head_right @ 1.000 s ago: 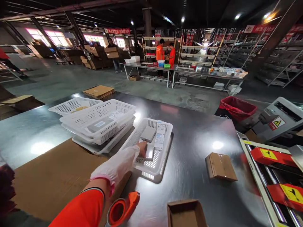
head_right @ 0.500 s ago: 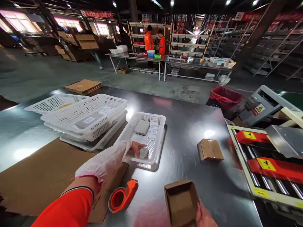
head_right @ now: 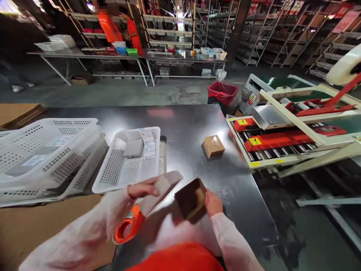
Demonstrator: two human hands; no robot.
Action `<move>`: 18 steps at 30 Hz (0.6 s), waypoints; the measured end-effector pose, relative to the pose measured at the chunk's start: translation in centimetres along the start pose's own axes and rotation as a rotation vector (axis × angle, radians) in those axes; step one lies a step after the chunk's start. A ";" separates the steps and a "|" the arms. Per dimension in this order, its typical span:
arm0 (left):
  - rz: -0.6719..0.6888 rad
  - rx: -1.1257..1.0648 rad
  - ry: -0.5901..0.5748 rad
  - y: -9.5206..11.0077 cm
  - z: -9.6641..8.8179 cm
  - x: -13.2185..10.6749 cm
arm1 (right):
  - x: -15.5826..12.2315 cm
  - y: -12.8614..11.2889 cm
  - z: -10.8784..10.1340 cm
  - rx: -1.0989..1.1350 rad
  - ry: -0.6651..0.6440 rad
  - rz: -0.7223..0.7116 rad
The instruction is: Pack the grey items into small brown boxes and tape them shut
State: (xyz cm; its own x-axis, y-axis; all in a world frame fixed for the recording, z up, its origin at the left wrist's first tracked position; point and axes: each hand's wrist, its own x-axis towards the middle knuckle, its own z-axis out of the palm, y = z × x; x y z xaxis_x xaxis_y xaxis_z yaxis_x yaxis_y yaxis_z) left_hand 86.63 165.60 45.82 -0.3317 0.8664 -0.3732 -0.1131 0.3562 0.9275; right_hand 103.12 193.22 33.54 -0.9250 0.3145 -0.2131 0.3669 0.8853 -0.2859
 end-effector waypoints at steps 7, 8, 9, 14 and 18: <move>-0.160 0.742 0.565 -2.1 14.1 7.2 | -0.2 1.3 -0.4 0.092 -0.054 -0.136; -0.190 0.892 0.625 -2.6 14.9 7.3 | -0.3 1.5 -0.4 0.103 -0.061 -0.153; -0.206 0.990 0.669 -3.0 15.5 7.3 | -0.3 1.6 -0.3 0.112 -0.068 -0.166; -0.189 1.134 0.761 -3.5 16.4 7.0 | -0.3 1.6 -0.4 0.113 -0.101 -0.213; -0.176 1.197 0.764 -4.2 15.9 8.1 | 0.2 1.1 -0.7 0.063 -0.131 -0.252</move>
State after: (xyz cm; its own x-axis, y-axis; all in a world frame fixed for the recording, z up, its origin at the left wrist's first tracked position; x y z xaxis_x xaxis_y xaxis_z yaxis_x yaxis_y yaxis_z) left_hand 99.34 176.68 38.61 -0.8536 0.5206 -0.0207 0.5119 0.8454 0.1524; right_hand 103.30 194.47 33.82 -0.9686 0.0372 -0.2460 0.1368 0.9053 -0.4020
